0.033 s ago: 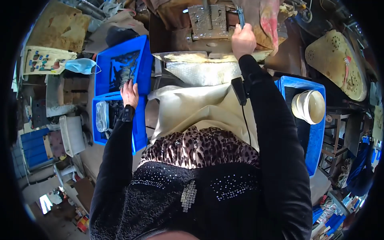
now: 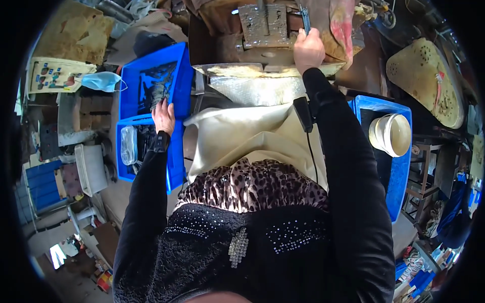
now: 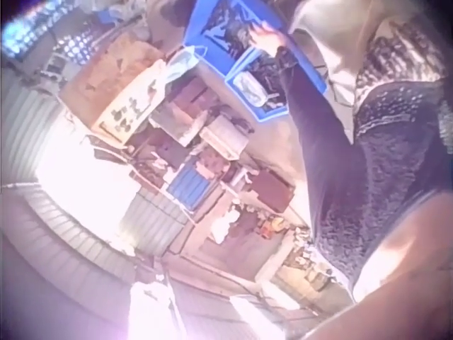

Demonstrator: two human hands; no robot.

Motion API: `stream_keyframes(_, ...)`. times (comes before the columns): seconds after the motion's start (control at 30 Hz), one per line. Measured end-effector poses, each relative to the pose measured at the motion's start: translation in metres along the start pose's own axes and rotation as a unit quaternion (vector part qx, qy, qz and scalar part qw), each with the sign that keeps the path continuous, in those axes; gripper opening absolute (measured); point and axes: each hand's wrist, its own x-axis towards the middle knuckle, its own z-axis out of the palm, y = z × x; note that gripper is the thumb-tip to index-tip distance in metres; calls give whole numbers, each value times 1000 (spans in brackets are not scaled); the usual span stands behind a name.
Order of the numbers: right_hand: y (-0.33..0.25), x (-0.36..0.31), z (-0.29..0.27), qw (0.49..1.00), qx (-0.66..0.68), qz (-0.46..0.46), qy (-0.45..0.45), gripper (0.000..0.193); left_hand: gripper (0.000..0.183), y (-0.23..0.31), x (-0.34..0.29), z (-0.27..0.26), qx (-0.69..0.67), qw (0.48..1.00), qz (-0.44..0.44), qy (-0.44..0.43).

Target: The person picks up metal pieces from a blue bin, holds them against a grinding wheel, and places them into another blue bin. They then pick up a pair of glasses to inspect them before returning to grinding more metal pieces.

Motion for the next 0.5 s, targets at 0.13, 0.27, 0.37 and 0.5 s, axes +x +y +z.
stream_keyframes(0.13, 2, -2, -2, 1000, -7, 2, -8, 32, 48, 3, -3, -1, -3, 1000, 1, 6)
stream_keyframes(0.27, -1, -9, -4, 1000, -18, 7, -17, 33, 47, 2, -8, -5, 2, 1000, -2, 1)
stream_keyframes(0.37, 0, -7, -4, 1000, -21, 6, -19, 34, 47, 2, -8, -8, 1, 1000, -6, -3)
stream_keyframes(0.5, -8, 1, -5, 1000, -10, -8, -12, 34, 39, 14, -15, -21, -31, 996, 36, 81)
